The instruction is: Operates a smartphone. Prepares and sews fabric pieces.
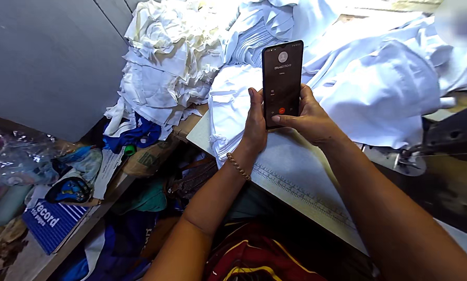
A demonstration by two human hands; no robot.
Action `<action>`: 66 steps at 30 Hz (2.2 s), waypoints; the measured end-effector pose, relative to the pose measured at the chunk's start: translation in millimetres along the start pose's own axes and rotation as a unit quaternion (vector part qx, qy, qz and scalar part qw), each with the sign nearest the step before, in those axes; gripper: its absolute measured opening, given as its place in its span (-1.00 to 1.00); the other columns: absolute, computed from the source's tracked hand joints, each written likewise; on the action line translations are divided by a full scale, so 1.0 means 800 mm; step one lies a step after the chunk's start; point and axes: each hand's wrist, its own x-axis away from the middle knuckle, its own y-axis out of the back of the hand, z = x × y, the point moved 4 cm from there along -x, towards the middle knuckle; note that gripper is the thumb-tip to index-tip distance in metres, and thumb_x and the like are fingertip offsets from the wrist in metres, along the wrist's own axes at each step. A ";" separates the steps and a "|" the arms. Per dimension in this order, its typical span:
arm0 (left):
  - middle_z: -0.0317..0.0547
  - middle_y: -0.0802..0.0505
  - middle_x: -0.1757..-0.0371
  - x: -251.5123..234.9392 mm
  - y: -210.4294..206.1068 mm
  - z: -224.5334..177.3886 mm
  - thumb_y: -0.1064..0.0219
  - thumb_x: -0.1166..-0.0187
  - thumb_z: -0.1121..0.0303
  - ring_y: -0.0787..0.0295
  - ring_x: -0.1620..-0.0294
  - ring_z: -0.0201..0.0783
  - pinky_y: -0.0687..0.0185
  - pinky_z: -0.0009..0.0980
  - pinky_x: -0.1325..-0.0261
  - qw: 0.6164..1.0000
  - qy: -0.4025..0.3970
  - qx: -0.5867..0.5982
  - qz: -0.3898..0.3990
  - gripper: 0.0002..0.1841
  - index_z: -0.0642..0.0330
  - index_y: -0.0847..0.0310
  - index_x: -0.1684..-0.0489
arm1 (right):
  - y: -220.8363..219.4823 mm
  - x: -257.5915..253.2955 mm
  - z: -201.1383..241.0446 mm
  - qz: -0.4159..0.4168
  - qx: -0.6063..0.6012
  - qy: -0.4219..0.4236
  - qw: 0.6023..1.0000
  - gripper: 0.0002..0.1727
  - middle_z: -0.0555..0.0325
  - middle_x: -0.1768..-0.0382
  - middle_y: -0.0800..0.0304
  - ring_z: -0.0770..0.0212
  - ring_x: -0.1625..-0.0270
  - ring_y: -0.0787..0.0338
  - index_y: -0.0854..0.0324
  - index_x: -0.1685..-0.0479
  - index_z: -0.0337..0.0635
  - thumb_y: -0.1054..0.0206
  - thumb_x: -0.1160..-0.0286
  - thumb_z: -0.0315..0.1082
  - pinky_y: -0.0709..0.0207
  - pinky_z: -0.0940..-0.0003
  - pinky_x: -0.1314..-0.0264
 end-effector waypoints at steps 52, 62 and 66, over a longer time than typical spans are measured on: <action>0.50 -0.71 -0.34 0.060 0.395 -0.220 -0.02 -0.85 0.08 -0.61 -0.45 0.39 -0.40 0.33 -0.51 0.671 -0.034 -0.599 -0.436 -0.45 0.46 -0.56 -0.42 | 0.019 0.048 0.035 -0.017 0.340 0.090 0.936 -0.49 -0.24 -0.27 -0.74 0.05 -0.18 -0.81 -0.64 -0.33 -0.36 -0.32 -0.63 -0.11 -0.68 0.05 -0.22; 0.19 -0.88 -0.07 -0.087 0.042 -0.084 -0.21 -0.65 0.57 -0.84 -0.17 -0.01 -0.68 -0.16 -0.32 0.735 -0.293 -0.573 0.214 -0.76 0.40 -0.81 -0.05 | 0.002 0.064 -0.019 -0.017 0.488 0.184 0.853 -0.73 -0.29 -0.23 -0.78 -0.27 -0.32 -0.75 -0.81 -0.02 -0.41 -0.25 -0.61 -0.43 -0.57 -0.17 -0.41; 0.28 -0.80 -0.28 -0.166 -0.003 -0.025 -0.19 -0.61 0.62 -0.71 -0.40 0.15 -0.48 0.01 -0.54 0.655 -0.167 -0.668 0.312 -0.66 0.41 -0.70 -0.29 | 0.019 0.086 -0.003 -0.120 0.521 0.276 0.798 -0.71 -0.22 -0.22 -0.82 -0.23 -0.39 -0.74 -0.85 0.08 -0.31 -0.22 -0.61 -0.34 -0.56 -0.16 -0.43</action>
